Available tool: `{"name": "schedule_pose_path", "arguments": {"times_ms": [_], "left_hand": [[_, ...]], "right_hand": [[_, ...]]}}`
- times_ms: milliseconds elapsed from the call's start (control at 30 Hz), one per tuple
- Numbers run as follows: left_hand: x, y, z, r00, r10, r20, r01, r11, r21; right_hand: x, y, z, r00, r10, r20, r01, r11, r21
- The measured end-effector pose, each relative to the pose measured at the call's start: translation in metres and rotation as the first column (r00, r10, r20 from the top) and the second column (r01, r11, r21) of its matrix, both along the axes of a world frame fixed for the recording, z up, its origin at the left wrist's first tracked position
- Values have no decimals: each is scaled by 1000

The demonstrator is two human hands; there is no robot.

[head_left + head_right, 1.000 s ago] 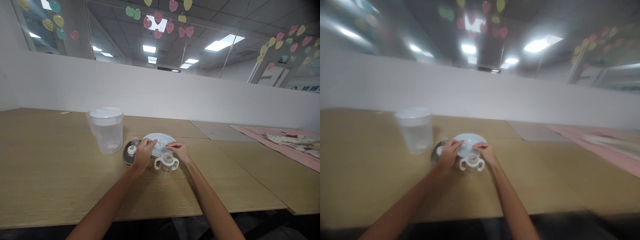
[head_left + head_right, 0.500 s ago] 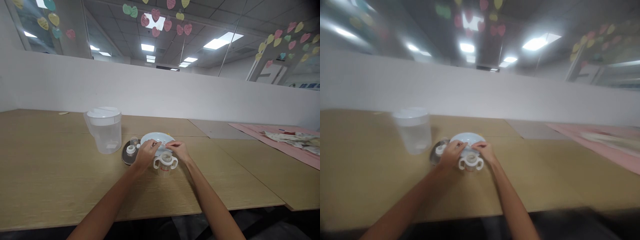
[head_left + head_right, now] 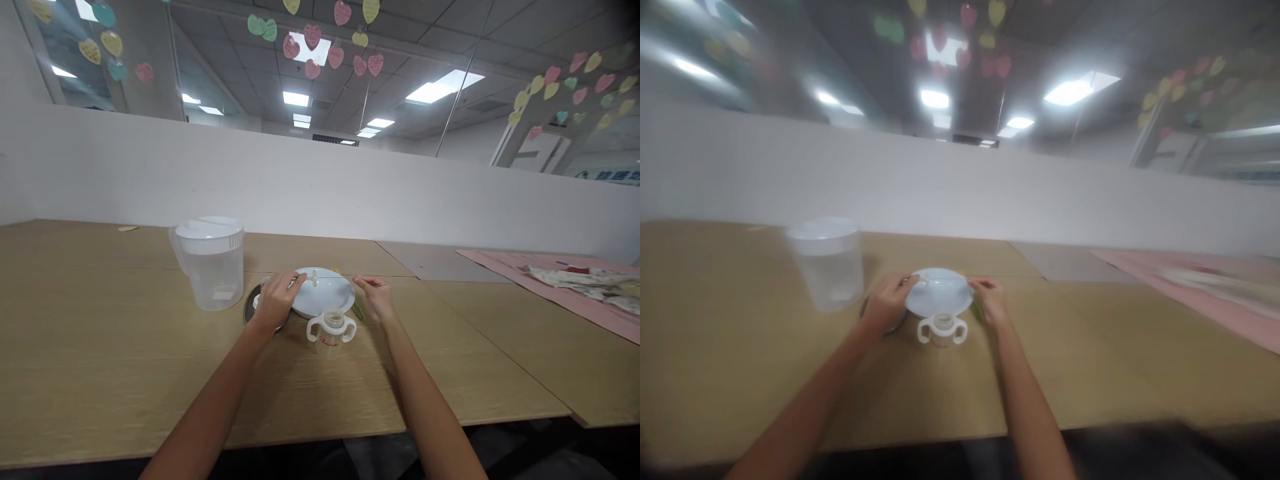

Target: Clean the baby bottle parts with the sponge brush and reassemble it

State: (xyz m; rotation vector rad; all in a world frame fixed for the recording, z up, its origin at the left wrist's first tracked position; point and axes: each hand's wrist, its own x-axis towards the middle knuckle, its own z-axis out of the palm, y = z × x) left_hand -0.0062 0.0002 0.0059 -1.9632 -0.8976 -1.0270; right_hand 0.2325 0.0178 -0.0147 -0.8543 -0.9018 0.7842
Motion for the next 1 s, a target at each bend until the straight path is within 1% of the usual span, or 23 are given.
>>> {"name": "schedule_pose_path", "arguments": {"times_ms": [133,333,533,667,767,867,1000], "left_hand": [[0,0,1,999,11,43,-10,999,-37],[-2,2,3,981,0,196,28,989,-143],[-1,4,1,955,44,293,-6,992,-129],[-1,4,0,937,19,349,33,989,-141],[1,3,1,942,0,336,56,986,-156],[2,0,2,961,10,276,33,988,-151],[4,-4,4,978,10,209,15,993,-118]], "right_hand": [[1,-2,3,997,26,-66,-26,1000,1],[-1,0,-2,997,69,-44,-69,998,-5],[-2,2,-9,991,131,4,-130,990,-49],[-3,2,-10,993,120,9,-120,992,-46],[-4,1,-9,996,94,-8,-94,995,-44],[-6,-1,-7,996,85,-23,-86,995,-43],[-8,-3,-5,992,95,-82,-98,994,-44]]}}
